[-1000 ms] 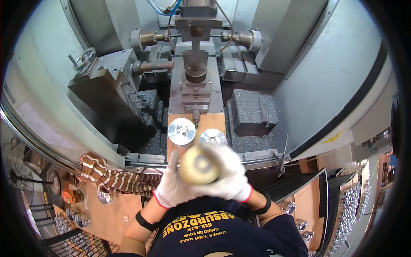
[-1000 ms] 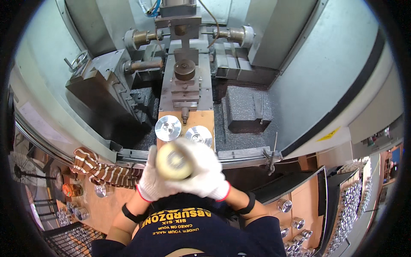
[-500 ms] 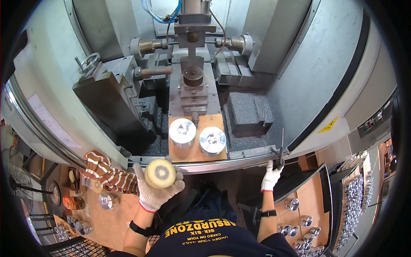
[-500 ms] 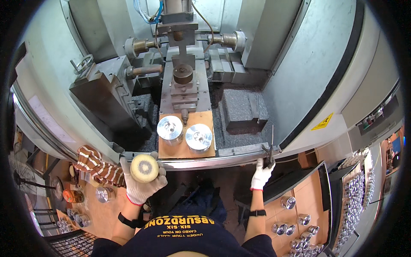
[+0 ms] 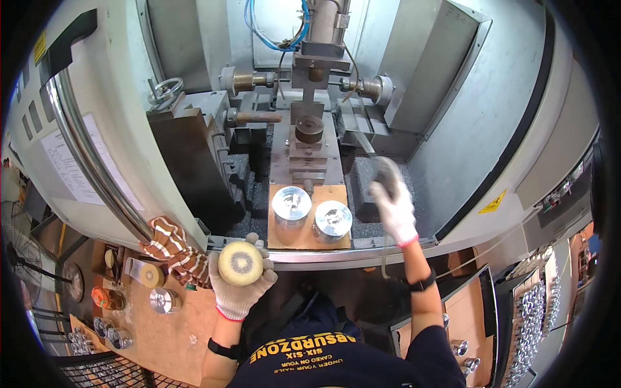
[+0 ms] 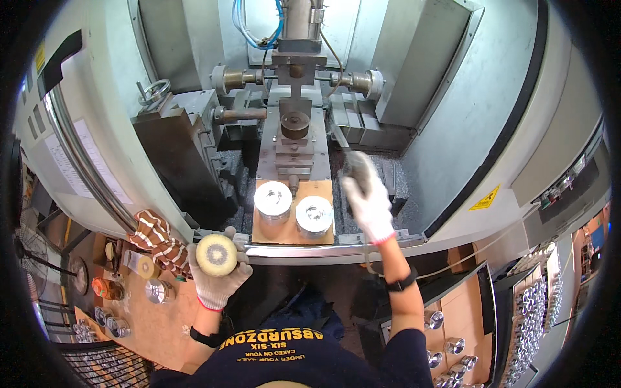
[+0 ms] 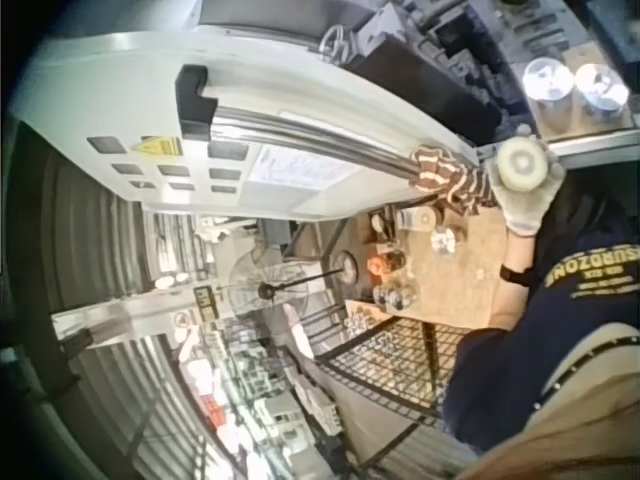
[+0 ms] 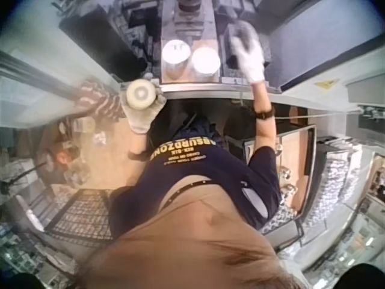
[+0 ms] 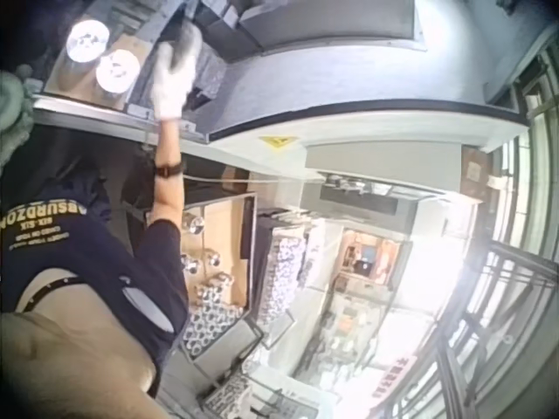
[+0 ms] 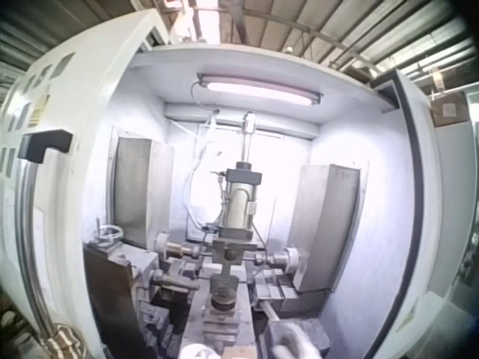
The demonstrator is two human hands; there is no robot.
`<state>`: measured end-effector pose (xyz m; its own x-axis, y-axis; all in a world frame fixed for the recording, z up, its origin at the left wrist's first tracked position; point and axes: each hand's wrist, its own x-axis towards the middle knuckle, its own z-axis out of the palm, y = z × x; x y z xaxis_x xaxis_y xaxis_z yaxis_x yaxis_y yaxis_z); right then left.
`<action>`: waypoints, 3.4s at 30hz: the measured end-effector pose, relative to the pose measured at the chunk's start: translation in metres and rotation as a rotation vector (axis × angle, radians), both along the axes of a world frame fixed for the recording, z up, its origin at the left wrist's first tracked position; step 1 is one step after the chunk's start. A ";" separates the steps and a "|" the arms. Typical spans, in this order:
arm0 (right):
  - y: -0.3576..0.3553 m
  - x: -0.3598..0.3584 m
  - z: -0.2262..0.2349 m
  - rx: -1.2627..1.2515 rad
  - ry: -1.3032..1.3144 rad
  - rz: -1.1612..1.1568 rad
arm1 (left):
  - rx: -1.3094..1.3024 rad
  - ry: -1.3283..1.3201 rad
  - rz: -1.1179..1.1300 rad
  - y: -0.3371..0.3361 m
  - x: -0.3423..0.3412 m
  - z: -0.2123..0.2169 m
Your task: Machining, measuring, and organizing metal pistons in a factory setting.
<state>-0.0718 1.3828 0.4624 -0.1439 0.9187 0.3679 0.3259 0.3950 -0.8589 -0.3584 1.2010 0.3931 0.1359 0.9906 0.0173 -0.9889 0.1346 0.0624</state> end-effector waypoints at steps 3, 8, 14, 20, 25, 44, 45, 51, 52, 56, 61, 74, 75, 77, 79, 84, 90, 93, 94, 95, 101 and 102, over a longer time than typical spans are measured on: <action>0.028 -0.057 -0.006 -0.070 -0.380 -0.008 | 0.050 -0.035 -0.029 0.002 0.003 0.001; 0.054 -0.053 -0.019 -0.034 -0.290 -0.050 | 0.050 -0.038 0.004 0.012 0.001 -0.002; -0.013 0.067 -0.068 0.174 -0.447 -0.599 | 0.055 -0.105 -0.005 0.037 -0.012 -0.018; -0.098 0.148 -0.103 -0.121 -0.919 -1.133 | 0.106 -0.156 -0.002 0.074 -0.017 -0.040; -0.087 0.072 -0.057 0.314 -0.739 -0.607 | 0.063 -0.165 -0.016 0.086 -0.014 -0.058; 0.126 -0.046 -0.007 -0.030 -0.388 -0.004 | 0.004 -0.181 0.046 0.082 -0.018 -0.058; 0.145 -0.062 0.000 0.036 -0.433 -0.082 | -0.009 -0.166 0.065 0.083 -0.019 -0.059; 0.224 -0.126 0.018 0.201 -0.635 -0.073 | -0.014 -0.171 0.136 0.086 -0.017 -0.061; 0.232 -0.131 0.019 0.185 -0.674 -0.053 | -0.018 -0.158 0.154 0.085 -0.016 -0.060; 0.246 -0.145 0.024 0.134 -0.799 -0.024 | -0.024 -0.157 0.167 0.085 -0.016 -0.062; 0.253 -0.150 0.025 0.134 -0.830 0.027 | 0.001 -0.184 0.156 0.085 -0.017 -0.063; 0.263 -0.152 0.012 0.434 -0.975 0.073 | 0.028 -0.196 0.140 0.084 -0.016 -0.066; 0.265 -0.151 0.010 0.486 -0.903 0.123 | 0.023 -0.198 0.135 0.085 -0.016 -0.065; 0.264 -0.153 0.005 0.444 -0.872 0.094 | 0.019 -0.196 0.131 0.084 -0.016 -0.064; 0.262 -0.154 0.006 0.404 -0.834 0.066 | 0.003 -0.188 0.133 0.083 -0.015 -0.062; 0.260 -0.158 0.006 0.400 -0.836 0.016 | 0.008 -0.192 0.118 0.085 -0.017 -0.065; 0.252 -0.164 0.019 0.215 -0.869 0.030 | -0.018 -0.171 0.114 0.085 -0.019 -0.063; 0.259 -0.159 0.011 0.328 -0.865 -0.005 | 0.000 -0.170 0.096 0.087 -0.019 -0.062; 0.260 -0.154 0.011 0.337 -0.859 -0.011 | 0.018 -0.180 0.080 0.088 -0.018 -0.060; 0.256 -0.151 0.013 0.439 -0.857 -0.029 | 0.039 -0.164 0.096 0.089 -0.015 -0.055; 0.093 -0.133 -0.003 0.432 -0.544 0.365 | -0.117 -0.086 0.213 0.054 -0.003 -0.039; 0.051 -0.122 -0.022 0.295 -0.638 0.489 | -0.158 -0.051 0.234 0.047 0.004 -0.027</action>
<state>-0.1941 1.4335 0.4409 -0.7598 0.5790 0.2959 0.4470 0.7956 -0.4089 -0.3546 1.2477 0.3665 -0.0940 0.9859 -0.1386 -0.9956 -0.0938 0.0082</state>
